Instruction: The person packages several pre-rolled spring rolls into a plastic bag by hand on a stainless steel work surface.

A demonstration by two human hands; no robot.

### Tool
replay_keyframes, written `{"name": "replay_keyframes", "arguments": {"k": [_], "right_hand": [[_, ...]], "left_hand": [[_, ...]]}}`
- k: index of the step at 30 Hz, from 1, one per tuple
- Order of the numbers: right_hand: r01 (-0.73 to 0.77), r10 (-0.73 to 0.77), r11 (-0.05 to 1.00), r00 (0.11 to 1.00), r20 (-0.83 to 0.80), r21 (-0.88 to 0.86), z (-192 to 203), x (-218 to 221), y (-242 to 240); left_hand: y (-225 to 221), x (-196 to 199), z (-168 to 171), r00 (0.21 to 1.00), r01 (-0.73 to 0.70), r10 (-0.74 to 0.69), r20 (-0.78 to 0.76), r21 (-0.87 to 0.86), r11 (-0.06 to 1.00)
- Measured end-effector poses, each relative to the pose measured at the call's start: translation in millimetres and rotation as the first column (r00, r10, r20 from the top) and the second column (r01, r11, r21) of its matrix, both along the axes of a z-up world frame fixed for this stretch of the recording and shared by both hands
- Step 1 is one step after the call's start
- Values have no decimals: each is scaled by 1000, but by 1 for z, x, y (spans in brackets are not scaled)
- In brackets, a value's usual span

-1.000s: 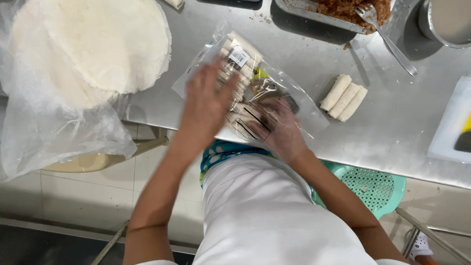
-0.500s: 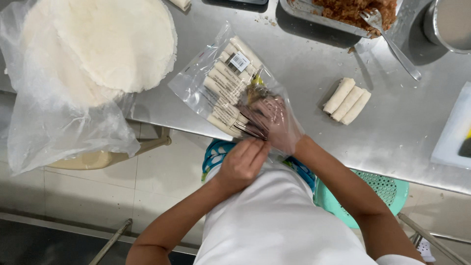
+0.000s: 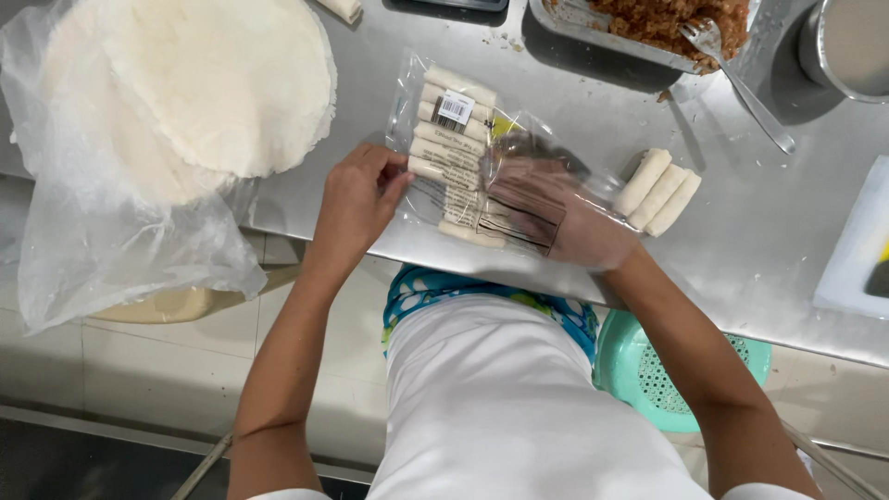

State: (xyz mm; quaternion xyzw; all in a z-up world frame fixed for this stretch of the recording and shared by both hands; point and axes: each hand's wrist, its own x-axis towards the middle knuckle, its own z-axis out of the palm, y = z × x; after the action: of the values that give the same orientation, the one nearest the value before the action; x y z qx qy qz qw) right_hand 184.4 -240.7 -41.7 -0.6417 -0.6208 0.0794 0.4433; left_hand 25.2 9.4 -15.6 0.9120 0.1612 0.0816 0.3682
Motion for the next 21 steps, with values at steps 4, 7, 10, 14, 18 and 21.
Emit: {"name": "replay_keyframes", "arguments": {"k": [4,7,10,14,18,21], "right_hand": [[-28,19,998,988,151,55,22,-5,16],[28,-35,998,990,138,59,1,1,21],[1,-6,999,992,129,41,-23,3,17],[-49,53,997,996,71,-58,8,-7,17],[-131,120,975,990,-72,-177,75,-12,38],[-245,192,940,956,-222,-239,94,-7,58]], "left_hand": [[5,-1,-7,996,-52,62,65,-153,987],[-2,-5,6,987,-108,128,100,-181,978],[-5,-8,13,961,-208,230,157,-142,968],[-10,-8,5,976,-116,97,197,85,990],[-12,-7,0,975,-31,27,221,15,999],[-11,-5,13,976,-71,102,192,-160,985]]}}
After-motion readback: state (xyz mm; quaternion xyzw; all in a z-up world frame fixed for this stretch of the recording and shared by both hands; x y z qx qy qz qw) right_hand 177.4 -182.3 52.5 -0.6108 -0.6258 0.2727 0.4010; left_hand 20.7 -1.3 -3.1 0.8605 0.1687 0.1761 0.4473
